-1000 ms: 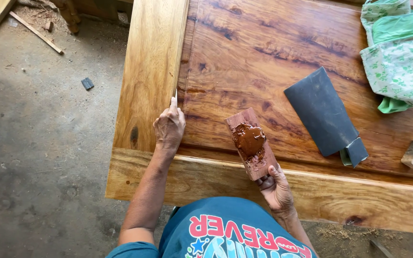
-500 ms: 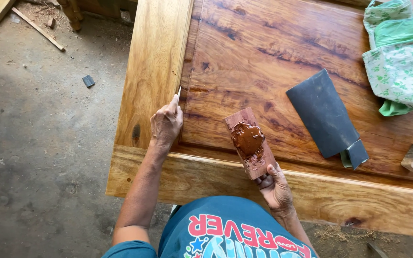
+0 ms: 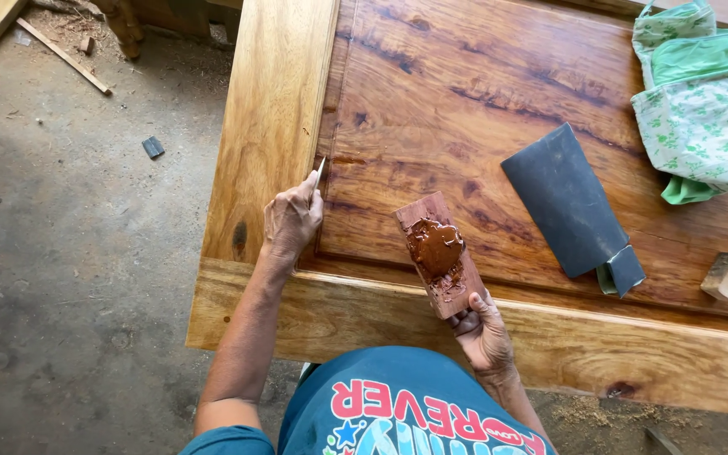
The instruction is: The person uses a small stick to apply a brown paste from a wooden palette into cracks and gaps on a large wooden table surface. The person repeatedly dips the stick into the paste and carefully fills the seams between the wood planks.
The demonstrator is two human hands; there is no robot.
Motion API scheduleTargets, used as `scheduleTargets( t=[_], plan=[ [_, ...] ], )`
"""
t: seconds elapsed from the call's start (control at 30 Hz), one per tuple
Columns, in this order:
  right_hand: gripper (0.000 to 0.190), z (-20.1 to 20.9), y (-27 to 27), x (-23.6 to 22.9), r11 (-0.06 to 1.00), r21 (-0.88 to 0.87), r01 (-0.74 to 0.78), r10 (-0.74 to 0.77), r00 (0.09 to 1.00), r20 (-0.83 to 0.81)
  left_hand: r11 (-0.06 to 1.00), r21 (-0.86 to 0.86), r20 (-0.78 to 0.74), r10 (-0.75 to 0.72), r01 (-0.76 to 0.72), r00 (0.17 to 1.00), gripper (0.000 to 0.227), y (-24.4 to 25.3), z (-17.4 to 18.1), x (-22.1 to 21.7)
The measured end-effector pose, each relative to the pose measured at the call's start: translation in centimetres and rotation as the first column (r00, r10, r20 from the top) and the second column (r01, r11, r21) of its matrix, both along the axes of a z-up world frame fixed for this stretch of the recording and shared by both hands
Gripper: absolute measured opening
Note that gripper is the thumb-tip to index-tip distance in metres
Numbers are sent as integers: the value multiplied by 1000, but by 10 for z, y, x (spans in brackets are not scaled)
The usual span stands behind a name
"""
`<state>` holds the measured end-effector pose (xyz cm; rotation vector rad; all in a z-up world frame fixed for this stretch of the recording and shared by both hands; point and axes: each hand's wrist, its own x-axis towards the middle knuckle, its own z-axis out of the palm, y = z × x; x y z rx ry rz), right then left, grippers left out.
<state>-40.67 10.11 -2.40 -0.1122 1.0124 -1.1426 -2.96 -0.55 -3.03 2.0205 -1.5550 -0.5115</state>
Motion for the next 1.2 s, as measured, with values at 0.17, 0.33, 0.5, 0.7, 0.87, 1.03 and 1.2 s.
scheduleTargets(
  t=[0.17, 0.33, 0.5, 0.7, 0.87, 1.03, 1.2],
  plan=[
    [32, 11, -1, 5, 1000, 7, 4, -4, 1000, 3, 1000, 16, 66, 11, -12, 998, 38, 1, -3, -6],
    [31, 18, -2, 7, 1000, 0, -1, 1, 1000, 4, 1000, 17, 27, 17, -17, 1000, 37, 3, 2, -4],
    [29, 21, -2, 10, 1000, -2, 0, 0, 1000, 12, 997, -36, 120, 65, -61, 991, 36, 1, -9, -2],
    [31, 15, -1, 5, 1000, -8, -17, 17, 1000, 8, 990, -125, 341, 99, -60, 935, 39, 0, -25, -13],
    [30, 3, 1, -2, 1000, -11, -16, 16, 1000, 10, 984, -177, 423, 95, -21, 901, 40, 0, -12, -19],
    [31, -9, 3, -7, 999, -15, -34, 34, 999, 2, 977, -213, 411, 61, 30, 910, 41, 1, -31, -11],
    [33, -5, 2, -6, 999, -18, -32, 32, 999, 13, 974, -226, 305, 103, -33, 947, 42, -2, -62, -11]
  ],
)
